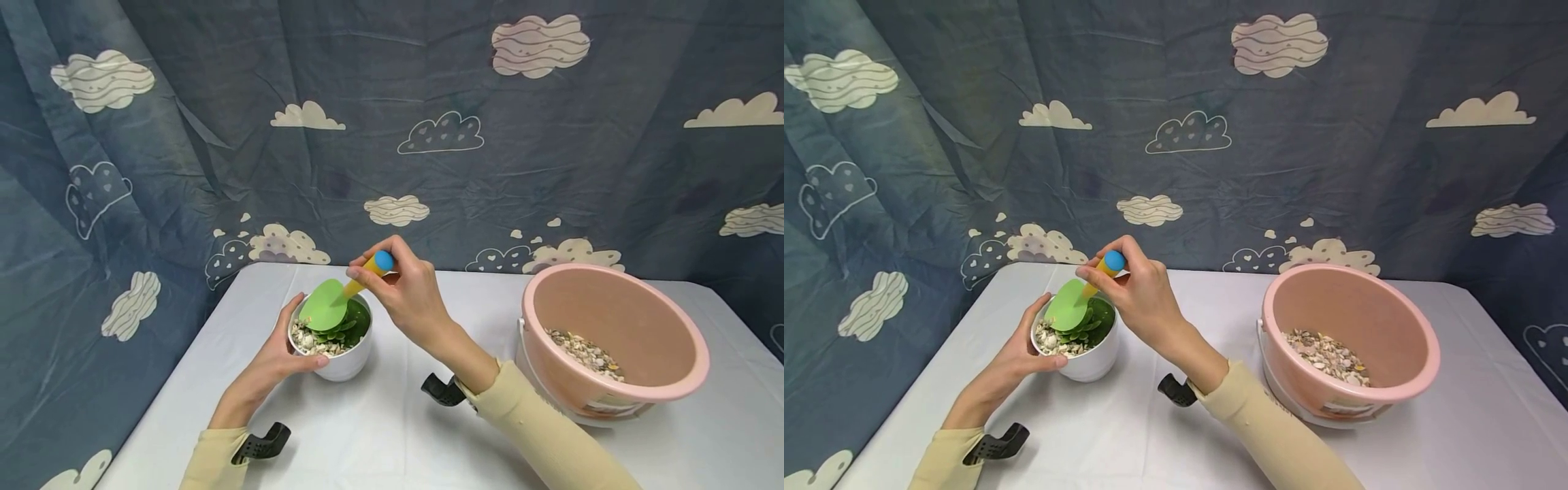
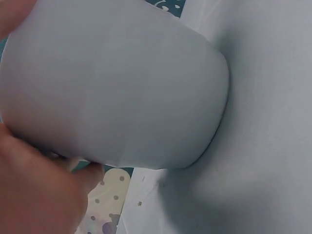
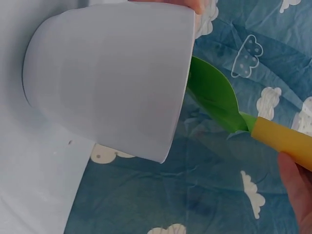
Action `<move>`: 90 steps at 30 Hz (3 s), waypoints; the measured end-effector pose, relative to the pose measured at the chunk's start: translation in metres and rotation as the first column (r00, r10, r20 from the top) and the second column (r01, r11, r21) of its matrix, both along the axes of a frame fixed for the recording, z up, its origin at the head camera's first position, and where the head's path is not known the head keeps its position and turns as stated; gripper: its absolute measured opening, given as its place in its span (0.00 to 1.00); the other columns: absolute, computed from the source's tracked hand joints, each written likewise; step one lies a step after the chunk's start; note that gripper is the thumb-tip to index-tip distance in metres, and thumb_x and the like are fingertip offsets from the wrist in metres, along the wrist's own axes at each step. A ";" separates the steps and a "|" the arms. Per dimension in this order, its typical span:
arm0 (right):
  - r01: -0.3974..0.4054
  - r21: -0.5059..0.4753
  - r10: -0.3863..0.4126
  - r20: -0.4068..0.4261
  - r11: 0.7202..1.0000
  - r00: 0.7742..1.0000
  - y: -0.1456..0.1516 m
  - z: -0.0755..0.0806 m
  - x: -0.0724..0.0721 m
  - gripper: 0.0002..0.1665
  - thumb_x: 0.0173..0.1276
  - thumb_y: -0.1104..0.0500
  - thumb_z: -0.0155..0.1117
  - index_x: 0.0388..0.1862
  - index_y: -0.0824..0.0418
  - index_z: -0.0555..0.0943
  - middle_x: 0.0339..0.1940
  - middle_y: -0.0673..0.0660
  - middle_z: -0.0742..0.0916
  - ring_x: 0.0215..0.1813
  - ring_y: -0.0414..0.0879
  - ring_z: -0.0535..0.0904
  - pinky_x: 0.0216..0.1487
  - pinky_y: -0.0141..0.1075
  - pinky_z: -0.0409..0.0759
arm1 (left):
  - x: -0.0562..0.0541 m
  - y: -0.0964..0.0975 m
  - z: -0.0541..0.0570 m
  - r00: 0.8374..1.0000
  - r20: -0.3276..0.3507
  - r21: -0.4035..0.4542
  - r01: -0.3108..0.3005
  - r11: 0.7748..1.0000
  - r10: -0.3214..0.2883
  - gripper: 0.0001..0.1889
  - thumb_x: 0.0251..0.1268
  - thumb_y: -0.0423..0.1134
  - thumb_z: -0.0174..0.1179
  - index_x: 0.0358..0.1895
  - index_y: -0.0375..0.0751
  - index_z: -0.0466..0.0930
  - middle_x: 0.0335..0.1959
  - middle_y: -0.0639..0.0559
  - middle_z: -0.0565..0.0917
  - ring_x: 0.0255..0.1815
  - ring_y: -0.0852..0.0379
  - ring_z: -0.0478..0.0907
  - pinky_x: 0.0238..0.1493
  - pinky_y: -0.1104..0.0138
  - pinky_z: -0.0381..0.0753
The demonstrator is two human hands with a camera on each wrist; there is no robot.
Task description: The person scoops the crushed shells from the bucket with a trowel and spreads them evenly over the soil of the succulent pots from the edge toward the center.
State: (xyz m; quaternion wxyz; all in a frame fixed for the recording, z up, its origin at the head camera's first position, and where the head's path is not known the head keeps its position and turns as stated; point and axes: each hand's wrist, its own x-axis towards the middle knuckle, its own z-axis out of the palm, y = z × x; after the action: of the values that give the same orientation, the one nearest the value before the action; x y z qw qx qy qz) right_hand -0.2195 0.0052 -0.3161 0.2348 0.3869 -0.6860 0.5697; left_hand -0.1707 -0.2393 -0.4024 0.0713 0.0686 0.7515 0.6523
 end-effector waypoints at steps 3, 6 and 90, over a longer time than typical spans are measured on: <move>-0.004 -0.008 0.004 -0.005 1.000 1.000 0.001 -0.002 0.000 0.14 0.65 0.63 0.70 0.44 0.64 0.74 0.40 0.54 0.89 0.43 0.42 0.86 0.40 0.35 0.84 | 0.000 -0.003 -0.002 0.998 -0.028 0.066 0.051 0.997 -0.050 0.59 0.53 0.34 0.71 0.80 0.53 0.35 0.78 0.42 0.47 0.77 0.44 0.43 0.72 0.46 0.42; -0.013 -0.022 0.013 -0.005 1.000 1.000 0.003 -0.004 0.000 0.13 0.64 0.64 0.70 0.43 0.64 0.75 0.40 0.54 0.89 0.42 0.42 0.86 0.40 0.35 0.84 | 0.001 -0.004 -0.002 0.997 -0.044 0.087 0.073 0.994 -0.069 0.58 0.54 0.33 0.70 0.80 0.50 0.34 0.78 0.40 0.46 0.78 0.44 0.39 0.73 0.46 0.38; -0.088 -0.585 0.410 0.445 0.806 0.796 0.126 0.023 0.058 0.12 0.78 0.64 0.51 0.50 0.74 0.72 0.49 0.68 0.84 0.56 0.62 0.80 0.54 0.55 0.75 | 0.020 -0.014 0.032 0.980 -0.200 -0.287 -0.043 0.957 -0.016 0.54 0.57 0.39 0.72 0.80 0.49 0.40 0.79 0.46 0.46 0.78 0.39 0.40 0.71 0.41 0.47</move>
State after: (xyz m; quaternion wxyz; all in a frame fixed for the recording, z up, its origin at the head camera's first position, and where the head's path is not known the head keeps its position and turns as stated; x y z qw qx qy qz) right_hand -0.1617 0.1315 -0.2935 0.0445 0.2150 -0.4768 0.8511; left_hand -0.1508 -0.2532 -0.3703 0.0000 0.1177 0.8427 0.5253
